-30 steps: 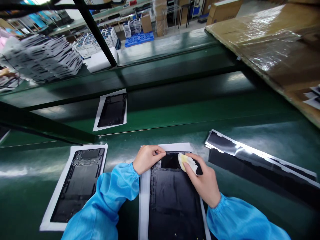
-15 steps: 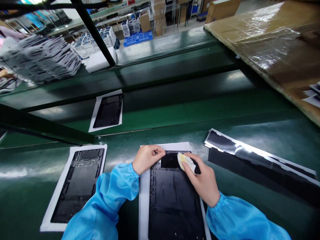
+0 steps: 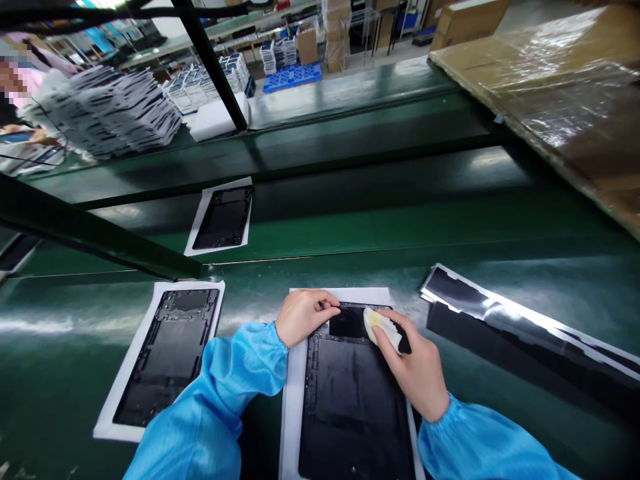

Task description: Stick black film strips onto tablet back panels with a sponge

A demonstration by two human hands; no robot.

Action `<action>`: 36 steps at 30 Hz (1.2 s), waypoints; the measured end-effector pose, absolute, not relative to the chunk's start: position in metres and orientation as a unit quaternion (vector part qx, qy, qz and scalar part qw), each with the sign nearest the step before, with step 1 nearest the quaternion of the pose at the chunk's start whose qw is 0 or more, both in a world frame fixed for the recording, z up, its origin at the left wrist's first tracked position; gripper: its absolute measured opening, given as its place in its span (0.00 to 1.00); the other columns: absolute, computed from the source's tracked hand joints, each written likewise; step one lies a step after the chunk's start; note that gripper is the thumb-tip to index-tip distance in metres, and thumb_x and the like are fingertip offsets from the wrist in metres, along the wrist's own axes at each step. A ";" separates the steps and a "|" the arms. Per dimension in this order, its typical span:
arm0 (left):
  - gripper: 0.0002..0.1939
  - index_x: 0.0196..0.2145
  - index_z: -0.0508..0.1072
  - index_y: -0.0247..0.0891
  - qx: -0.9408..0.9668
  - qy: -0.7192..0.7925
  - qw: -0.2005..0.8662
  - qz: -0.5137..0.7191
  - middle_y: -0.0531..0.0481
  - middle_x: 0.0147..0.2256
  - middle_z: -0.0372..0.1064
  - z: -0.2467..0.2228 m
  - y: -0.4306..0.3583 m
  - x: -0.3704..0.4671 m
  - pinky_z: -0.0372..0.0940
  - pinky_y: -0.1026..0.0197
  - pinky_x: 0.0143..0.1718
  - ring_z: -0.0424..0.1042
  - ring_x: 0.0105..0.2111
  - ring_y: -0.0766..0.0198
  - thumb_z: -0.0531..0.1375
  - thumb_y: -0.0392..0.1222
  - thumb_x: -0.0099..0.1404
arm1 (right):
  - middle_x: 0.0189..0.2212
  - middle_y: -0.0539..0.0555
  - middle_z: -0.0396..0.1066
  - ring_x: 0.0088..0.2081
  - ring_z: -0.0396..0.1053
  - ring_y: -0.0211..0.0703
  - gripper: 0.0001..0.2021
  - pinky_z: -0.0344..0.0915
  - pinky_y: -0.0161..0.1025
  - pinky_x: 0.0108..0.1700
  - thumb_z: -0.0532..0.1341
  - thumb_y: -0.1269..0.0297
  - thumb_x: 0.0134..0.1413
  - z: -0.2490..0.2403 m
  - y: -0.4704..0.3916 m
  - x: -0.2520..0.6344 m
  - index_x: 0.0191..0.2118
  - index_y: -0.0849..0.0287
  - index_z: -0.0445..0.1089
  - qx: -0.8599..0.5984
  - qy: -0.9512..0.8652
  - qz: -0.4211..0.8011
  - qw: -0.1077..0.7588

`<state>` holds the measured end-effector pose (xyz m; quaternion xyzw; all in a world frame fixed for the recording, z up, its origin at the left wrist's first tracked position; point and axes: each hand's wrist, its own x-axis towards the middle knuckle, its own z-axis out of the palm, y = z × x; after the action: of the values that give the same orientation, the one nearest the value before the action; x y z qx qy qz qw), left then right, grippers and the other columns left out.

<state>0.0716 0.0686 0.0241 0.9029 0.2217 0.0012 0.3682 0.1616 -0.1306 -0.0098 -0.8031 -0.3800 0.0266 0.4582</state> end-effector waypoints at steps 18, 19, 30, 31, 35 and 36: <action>0.04 0.34 0.79 0.41 0.924 0.196 0.329 0.017 0.56 0.30 0.74 0.018 0.066 0.068 0.60 0.68 0.30 0.69 0.25 0.69 0.66 0.34 0.60 | 0.38 0.53 0.75 0.31 0.75 0.47 0.11 0.70 0.37 0.33 0.54 0.57 0.65 -0.009 -0.131 0.162 0.46 0.56 0.68 -0.803 -0.381 0.021 0.458; 0.04 0.34 0.79 0.41 0.924 0.196 0.327 0.017 0.57 0.30 0.74 0.018 0.066 0.068 0.60 0.68 0.29 0.69 0.25 0.69 0.66 0.34 0.60 | 0.38 0.53 0.75 0.31 0.75 0.47 0.11 0.70 0.37 0.33 0.54 0.57 0.65 -0.009 -0.131 0.162 0.46 0.56 0.68 -0.803 -0.382 0.018 0.457; 0.03 0.36 0.78 0.44 0.952 0.180 0.247 0.024 0.58 0.32 0.74 0.017 0.061 0.066 0.59 0.68 0.29 0.70 0.26 0.69 0.65 0.38 0.63 | 0.37 0.51 0.75 0.32 0.75 0.46 0.11 0.69 0.35 0.32 0.53 0.57 0.66 -0.010 -0.130 0.162 0.46 0.56 0.67 -0.804 -0.389 0.013 0.450; 0.03 0.36 0.78 0.44 0.955 0.178 0.235 0.022 0.58 0.32 0.74 0.016 0.060 0.065 0.59 0.68 0.29 0.71 0.27 0.69 0.65 0.39 0.64 | 0.37 0.51 0.75 0.32 0.75 0.46 0.11 0.69 0.35 0.32 0.53 0.57 0.66 -0.010 -0.130 0.162 0.46 0.56 0.67 -0.804 -0.389 0.013 0.449; 0.06 0.42 0.75 0.44 0.978 0.141 0.150 0.004 0.56 0.36 0.73 0.020 0.057 0.064 0.61 0.67 0.30 0.73 0.34 0.66 0.63 0.42 0.66 | 0.37 0.51 0.75 0.31 0.75 0.46 0.11 0.68 0.35 0.32 0.53 0.57 0.66 -0.011 -0.130 0.163 0.46 0.56 0.67 -0.804 -0.388 0.014 0.451; 0.08 0.44 0.73 0.43 0.984 0.130 0.118 0.000 0.55 0.36 0.73 0.022 0.056 0.065 0.61 0.67 0.30 0.73 0.36 0.64 0.62 0.42 0.67 | 0.37 0.52 0.75 0.31 0.75 0.46 0.11 0.68 0.36 0.32 0.53 0.57 0.66 -0.011 -0.130 0.163 0.46 0.56 0.67 -0.803 -0.388 0.014 0.452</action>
<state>0.0647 0.0564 0.0217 0.9845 0.1297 0.0002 0.1183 0.1628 -0.1296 -0.0107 -0.8030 -0.3878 0.0142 0.4523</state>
